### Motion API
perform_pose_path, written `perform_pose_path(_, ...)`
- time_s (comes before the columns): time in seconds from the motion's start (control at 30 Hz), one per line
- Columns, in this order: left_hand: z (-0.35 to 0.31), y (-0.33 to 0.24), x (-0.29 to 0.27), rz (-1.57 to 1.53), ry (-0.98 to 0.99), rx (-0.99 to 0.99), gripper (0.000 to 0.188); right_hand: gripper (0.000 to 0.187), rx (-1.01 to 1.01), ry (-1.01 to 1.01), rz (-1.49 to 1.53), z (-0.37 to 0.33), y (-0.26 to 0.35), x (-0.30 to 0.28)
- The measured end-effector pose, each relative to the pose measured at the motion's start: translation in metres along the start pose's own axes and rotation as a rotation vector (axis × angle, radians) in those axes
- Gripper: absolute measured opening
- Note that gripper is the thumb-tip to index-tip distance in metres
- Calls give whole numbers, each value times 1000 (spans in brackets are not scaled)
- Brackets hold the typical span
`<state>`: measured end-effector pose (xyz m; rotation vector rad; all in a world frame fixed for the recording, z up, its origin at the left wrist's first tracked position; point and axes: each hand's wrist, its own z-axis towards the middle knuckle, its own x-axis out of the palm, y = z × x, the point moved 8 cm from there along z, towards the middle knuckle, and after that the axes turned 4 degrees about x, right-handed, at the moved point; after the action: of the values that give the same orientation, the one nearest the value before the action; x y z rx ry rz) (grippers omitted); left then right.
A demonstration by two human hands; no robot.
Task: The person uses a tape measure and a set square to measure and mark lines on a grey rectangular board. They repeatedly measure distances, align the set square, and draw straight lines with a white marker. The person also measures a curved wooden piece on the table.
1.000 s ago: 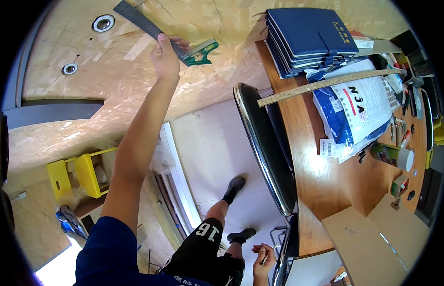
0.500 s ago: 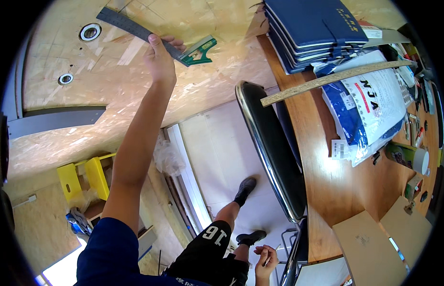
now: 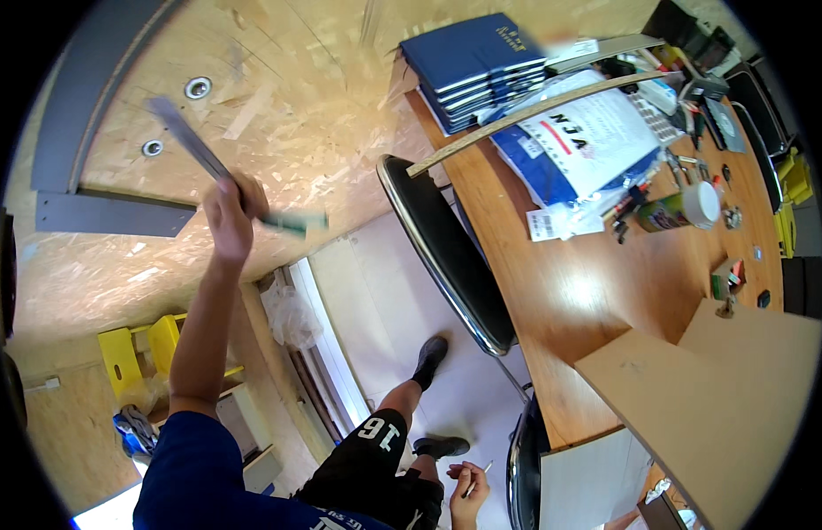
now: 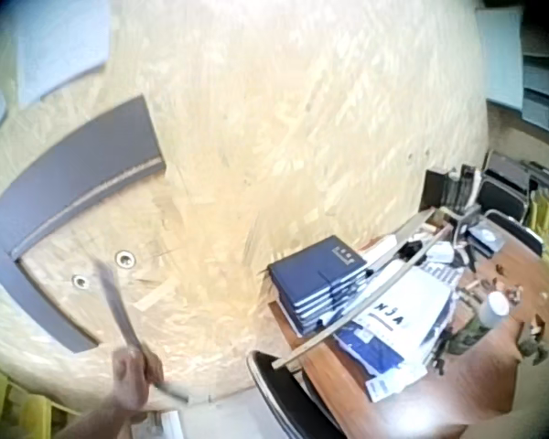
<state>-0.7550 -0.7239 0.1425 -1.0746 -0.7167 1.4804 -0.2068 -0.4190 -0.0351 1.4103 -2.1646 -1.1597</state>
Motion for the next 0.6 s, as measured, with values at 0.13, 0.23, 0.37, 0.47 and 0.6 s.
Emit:
perform_pose_path(0.13, -147, -21, 38, 37, 322, -677, 41, 21, -64, 27, 53, -52, -45, -19)
perform_pose_path(0.23, -270, -89, 104, 39, 756, -610, 30, 19, -140, 44, 133, -98, -64, -32)
perform_pose_path(0.37, -434, -184, 214, 260, 1480, -546, 39, 28, -314, -113, 197, -163, -70, -112)
perform_pose_path(0.47, -515, -272, 261, 402, 1673, -25, 43, 34, -395, -207, 472, -226, -67, -182)
perform_pose_path(0.6, -619, -367, 316, 360, 1949, 134, 46, 23, -292, -416, 204, -315, -105, -298)
